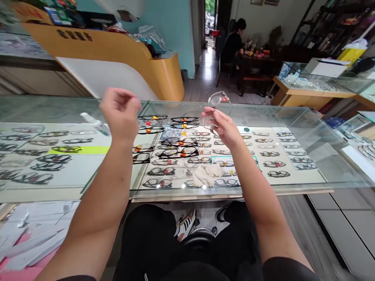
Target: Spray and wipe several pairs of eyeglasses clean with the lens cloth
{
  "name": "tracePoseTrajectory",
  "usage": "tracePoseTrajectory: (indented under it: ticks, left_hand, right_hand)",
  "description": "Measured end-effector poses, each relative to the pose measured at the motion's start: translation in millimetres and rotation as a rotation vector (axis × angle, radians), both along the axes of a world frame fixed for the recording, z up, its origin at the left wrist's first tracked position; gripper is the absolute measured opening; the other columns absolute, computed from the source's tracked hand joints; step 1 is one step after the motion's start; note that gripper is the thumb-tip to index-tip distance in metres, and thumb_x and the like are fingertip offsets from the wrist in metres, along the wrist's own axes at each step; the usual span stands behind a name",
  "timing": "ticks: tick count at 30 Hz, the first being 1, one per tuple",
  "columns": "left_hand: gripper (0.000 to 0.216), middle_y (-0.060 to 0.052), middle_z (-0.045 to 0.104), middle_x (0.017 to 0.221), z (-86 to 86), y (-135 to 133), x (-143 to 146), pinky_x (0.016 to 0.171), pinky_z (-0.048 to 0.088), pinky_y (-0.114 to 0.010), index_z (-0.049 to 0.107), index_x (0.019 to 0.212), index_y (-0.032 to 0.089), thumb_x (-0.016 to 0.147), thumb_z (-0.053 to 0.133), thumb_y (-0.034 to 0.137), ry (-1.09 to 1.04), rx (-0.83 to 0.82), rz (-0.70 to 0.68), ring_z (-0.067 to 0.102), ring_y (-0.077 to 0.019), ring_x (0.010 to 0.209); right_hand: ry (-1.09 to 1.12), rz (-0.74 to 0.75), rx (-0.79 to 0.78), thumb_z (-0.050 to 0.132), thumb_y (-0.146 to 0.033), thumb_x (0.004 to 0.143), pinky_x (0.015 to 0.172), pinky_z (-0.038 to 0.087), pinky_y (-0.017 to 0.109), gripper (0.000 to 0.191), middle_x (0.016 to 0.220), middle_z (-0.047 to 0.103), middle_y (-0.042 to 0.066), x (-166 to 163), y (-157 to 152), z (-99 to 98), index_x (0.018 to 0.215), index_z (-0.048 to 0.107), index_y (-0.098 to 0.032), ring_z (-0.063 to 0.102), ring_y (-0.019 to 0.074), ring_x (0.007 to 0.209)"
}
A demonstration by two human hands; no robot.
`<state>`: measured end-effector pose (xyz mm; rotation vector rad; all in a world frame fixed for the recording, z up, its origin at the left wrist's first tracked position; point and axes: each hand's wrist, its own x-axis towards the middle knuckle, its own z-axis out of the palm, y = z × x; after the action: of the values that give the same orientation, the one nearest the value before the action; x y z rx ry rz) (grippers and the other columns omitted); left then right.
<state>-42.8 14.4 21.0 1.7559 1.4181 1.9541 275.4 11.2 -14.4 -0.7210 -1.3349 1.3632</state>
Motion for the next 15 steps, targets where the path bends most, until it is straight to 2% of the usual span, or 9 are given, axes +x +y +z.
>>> tracePoseTrajectory:
  ticks: [1, 4, 6, 8, 10, 15]
  left_hand:
    - [0.004, -0.002, 0.064, 0.089, -2.4, -12.3, 21.5, 0.079, 0.046, -0.031, 0.064, 0.094, 0.019, 0.097, 0.066, 0.022, 0.108, -0.061, -0.163, 0.059, -0.0164, 0.082]
    - [0.016, -0.001, 0.066, 0.076, -15.8, -48.2, 71.8, 0.071, 0.04, -0.035, 0.073, 0.089, 0.023, 0.098, 0.067, 0.034, 0.588, -0.392, -0.636, 0.057, -0.0182, 0.07]
    - [0.021, -0.003, 0.072, 0.085, -27.2, -63.9, 91.7, 0.071, 0.039, -0.036, 0.076, 0.097, 0.024, 0.1, 0.065, 0.041, 0.872, -0.473, -0.84, 0.064, -0.0218, 0.076]
    - [0.026, -0.007, 0.076, 0.106, -37.9, -71.0, 102.7, 0.076, 0.043, -0.037, 0.076, 0.109, 0.023, 0.101, 0.064, 0.044, 1.033, -0.425, -0.873, 0.069, -0.0273, 0.096]
    - [0.028, -0.01, 0.075, 0.116, -46.1, -72.2, 107.8, 0.08, 0.045, -0.038, 0.075, 0.114, 0.021, 0.1, 0.066, 0.045, 1.145, -0.373, -0.847, 0.069, -0.031, 0.108]
    - [0.028, -0.009, 0.073, 0.115, -53.2, -69.1, 108.8, 0.081, 0.044, -0.038, 0.073, 0.116, 0.022, 0.099, 0.069, 0.043, 1.23, -0.385, -0.894, 0.069, -0.0302, 0.107]
  right_hand:
    - [-0.01, -0.013, 0.015, 0.074, -0.062, 0.096, 0.08, 0.059, 0.03, 0.043, 0.134, 0.077, 0.003, 1.3, 1.6, 0.4, 0.127, 0.078, -0.032, 0.072, 0.0167, 0.102]
    - [-0.058, -0.056, 0.043, 0.072, -0.07, 0.095, 0.081, 0.06, 0.031, 0.052, 0.137, 0.076, 0.004, 3.9, 5.9, 0.6, 0.131, 0.074, -0.032, 0.072, 0.0196, 0.109]
    - [-0.081, -0.061, 0.04, 0.071, -0.073, 0.094, 0.08, 0.06, 0.03, 0.057, 0.138, 0.075, 0.004, 4.0, 7.2, 0.5, 0.133, 0.073, -0.031, 0.072, 0.0206, 0.113]
    - [-0.087, -0.046, 0.046, 0.07, -0.074, 0.095, 0.08, 0.06, 0.031, 0.058, 0.138, 0.074, 0.004, 2.9, 7.0, 0.6, 0.134, 0.073, -0.031, 0.071, 0.0211, 0.114]
    - [-0.088, -0.025, 0.06, 0.069, -0.073, 0.096, 0.082, 0.061, 0.032, 0.056, 0.139, 0.074, 0.004, 1.4, 6.0, 0.8, 0.133, 0.073, -0.032, 0.071, 0.0214, 0.115]
    - [-0.112, 0.0, 0.07, 0.067, -0.074, 0.098, 0.084, 0.061, 0.032, 0.057, 0.14, 0.072, 0.004, -1.4, 5.4, 0.5, 0.134, 0.072, -0.031, 0.07, 0.0213, 0.116]
